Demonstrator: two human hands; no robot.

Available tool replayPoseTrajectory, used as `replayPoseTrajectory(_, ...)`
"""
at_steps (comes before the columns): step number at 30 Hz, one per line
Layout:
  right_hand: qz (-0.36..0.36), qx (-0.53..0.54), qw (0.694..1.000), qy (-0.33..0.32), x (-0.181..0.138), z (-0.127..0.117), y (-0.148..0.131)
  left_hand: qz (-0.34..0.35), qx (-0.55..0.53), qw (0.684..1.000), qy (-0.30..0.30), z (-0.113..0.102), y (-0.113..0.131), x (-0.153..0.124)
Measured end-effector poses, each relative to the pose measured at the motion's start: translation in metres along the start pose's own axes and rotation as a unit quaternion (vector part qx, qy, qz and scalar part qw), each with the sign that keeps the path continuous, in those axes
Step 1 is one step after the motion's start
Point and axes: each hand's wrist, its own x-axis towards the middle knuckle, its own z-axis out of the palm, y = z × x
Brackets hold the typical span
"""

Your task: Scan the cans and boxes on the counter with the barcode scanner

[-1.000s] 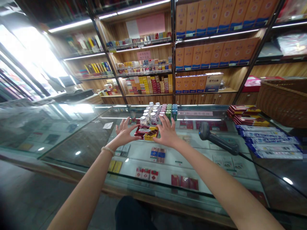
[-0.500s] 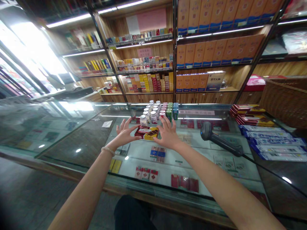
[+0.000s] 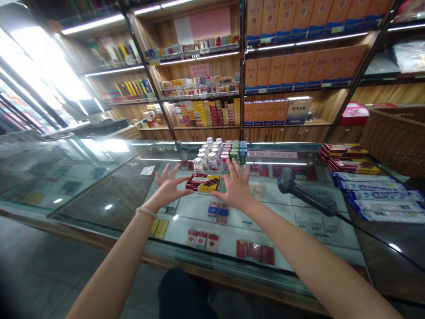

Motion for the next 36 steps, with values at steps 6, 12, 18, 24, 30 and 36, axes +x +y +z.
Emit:
replayPoseTrajectory(6,-0.026,-0.04,0.999,0.006,-0.004,-0.002,-0.006,0.047,0.038,0.996,0.065,-0.003,0.001,-0.006)
replayPoseTrajectory(12,-0.087,-0.071,0.993,0.035,-0.004,-0.002,-0.013,0.063,0.047,0.994,0.079,-0.003,0.0,-0.005)
replayPoseTrajectory(18,-0.096,-0.065,0.993,0.038,-0.003,-0.001,-0.016,0.076,0.043,0.992,0.087,0.0,-0.005,-0.004)
replayPoseTrajectory(24,-0.09,-0.054,0.994,0.035,-0.002,0.0,-0.015,0.081,0.031,0.992,0.088,0.0,-0.004,-0.005)
replayPoseTrajectory(30,-0.086,-0.052,0.994,0.034,-0.001,0.003,-0.015,0.071,0.036,0.994,0.077,-0.001,-0.003,-0.004)
replayPoseTrajectory(36,-0.074,-0.052,0.996,0.01,0.001,0.0,-0.015,0.058,0.046,0.995,0.07,-0.001,0.0,-0.004)
